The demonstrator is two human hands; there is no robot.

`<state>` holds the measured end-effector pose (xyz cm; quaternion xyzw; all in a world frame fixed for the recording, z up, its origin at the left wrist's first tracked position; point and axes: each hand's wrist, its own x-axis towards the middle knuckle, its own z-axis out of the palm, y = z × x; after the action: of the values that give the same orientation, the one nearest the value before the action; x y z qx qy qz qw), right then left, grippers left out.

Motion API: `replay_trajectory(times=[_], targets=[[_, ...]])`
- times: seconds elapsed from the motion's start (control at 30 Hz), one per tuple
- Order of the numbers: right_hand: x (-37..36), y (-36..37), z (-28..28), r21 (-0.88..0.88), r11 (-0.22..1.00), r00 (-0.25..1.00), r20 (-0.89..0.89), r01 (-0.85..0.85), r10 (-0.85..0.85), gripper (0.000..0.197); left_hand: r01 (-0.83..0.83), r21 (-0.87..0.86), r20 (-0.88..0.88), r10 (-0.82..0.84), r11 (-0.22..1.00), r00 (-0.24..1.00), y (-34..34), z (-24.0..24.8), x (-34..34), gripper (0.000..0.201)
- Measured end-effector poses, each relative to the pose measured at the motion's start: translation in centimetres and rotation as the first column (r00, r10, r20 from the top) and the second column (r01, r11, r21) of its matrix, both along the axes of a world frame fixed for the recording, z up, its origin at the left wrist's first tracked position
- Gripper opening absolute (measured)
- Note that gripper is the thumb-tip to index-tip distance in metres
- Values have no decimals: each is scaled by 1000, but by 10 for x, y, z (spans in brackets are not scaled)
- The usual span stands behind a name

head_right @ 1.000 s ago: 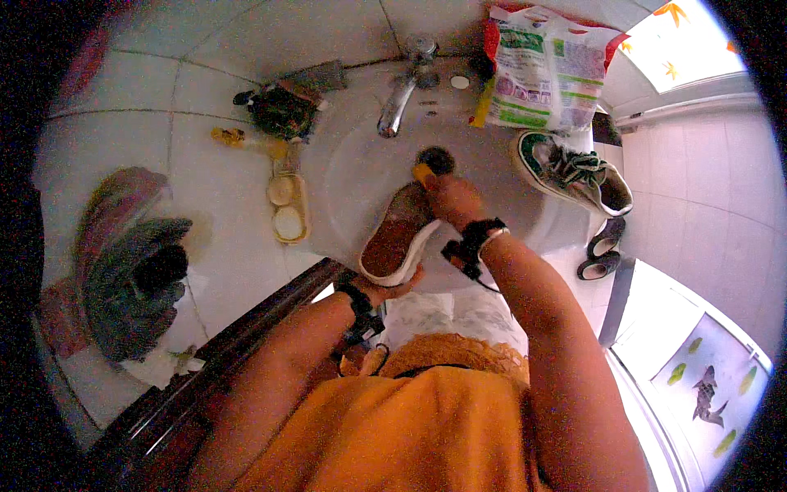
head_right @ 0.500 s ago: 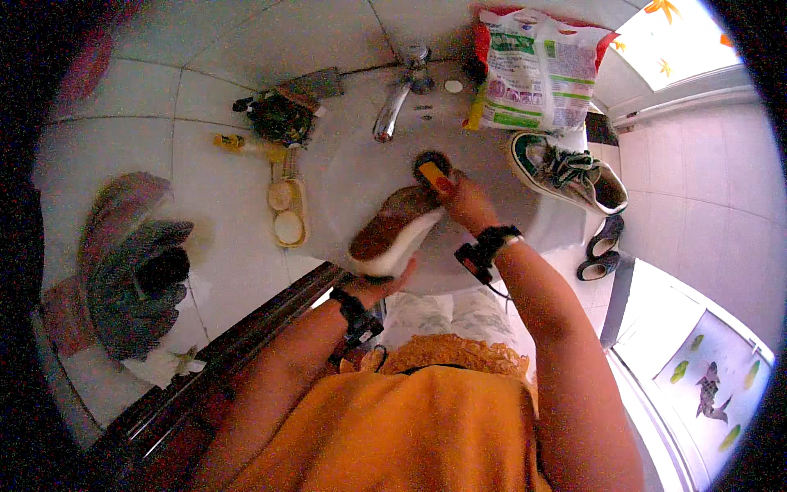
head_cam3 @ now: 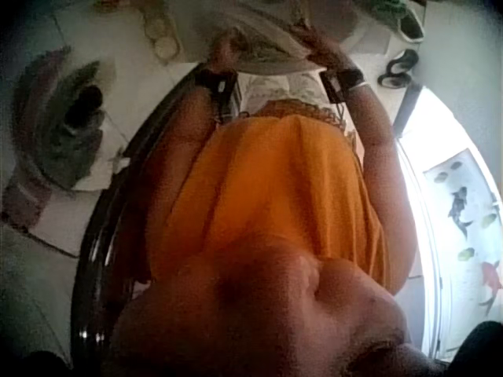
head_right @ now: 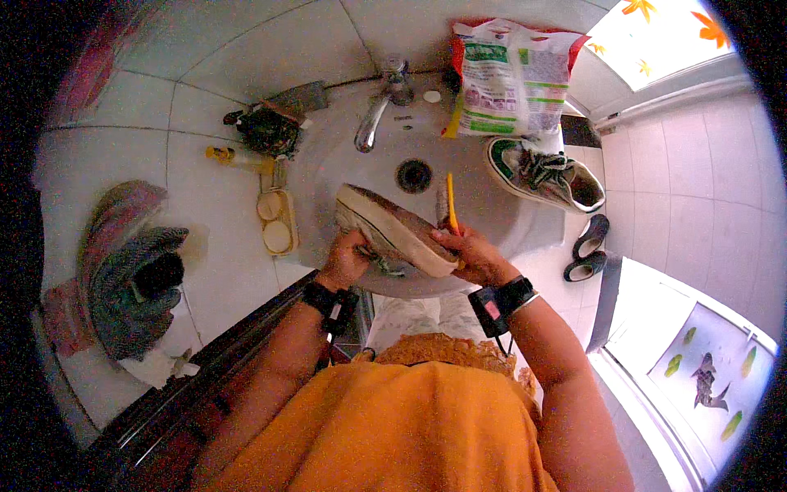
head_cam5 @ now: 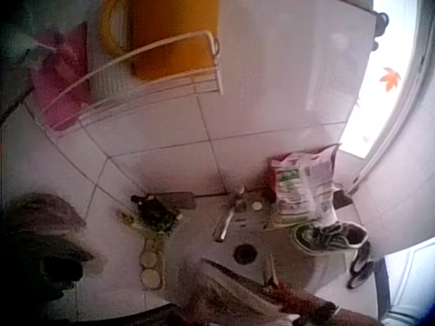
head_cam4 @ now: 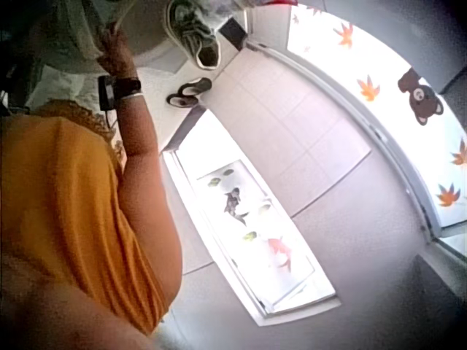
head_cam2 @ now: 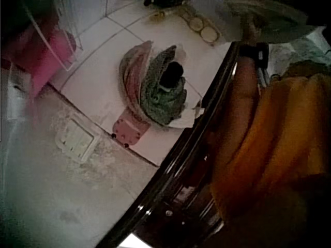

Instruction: The person cleans a pair of shoes in a sink by hand with a yellow brush, scrubbing the white canvas and the brown soles.

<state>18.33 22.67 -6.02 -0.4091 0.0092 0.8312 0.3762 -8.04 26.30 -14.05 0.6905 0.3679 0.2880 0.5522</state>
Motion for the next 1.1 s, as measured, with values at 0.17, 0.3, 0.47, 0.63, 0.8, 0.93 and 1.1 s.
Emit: replay_trajectory(times=[0.17, 0.3, 0.47, 0.63, 0.8, 0.93, 1.1], targets=[[-17, -1, 2, 270, 961, 956, 264, 56, -130, 42, -7, -982, 116, 630, 190, 768, 7, 57, 36, 30], [-27, -5, -15, 454, 881, 816, 555, -135, -161, 38, 163, -978, 209, 579, 131, 788, 6, 59, 41, 52], [-16, 37, 26, 201, 657, 104, 977, -727, -184, 25, 76, -934, 263, 527, 350, 808, 2, 36, 30, 67], [-10, 139, 78, 223, 524, -217, 728, -822, -650, 23, 32, -949, 195, 506, 312, 840, 4, 45, 22, 61], [-22, 213, 96, -175, 470, -448, 689, -865, -570, 23, -49, -939, 131, 488, 340, 863, 5, 48, 22, 57], [-23, 228, 83, -281, 408, -488, 621, -869, -613, 22, -25, -944, 165, 537, 329, 827, 2, 39, 22, 61], [-11, 230, 76, -185, 278, -332, 606, -943, -722, 27, 34, -938, 234, 555, 346, 798, 2, 39, 20, 60]])
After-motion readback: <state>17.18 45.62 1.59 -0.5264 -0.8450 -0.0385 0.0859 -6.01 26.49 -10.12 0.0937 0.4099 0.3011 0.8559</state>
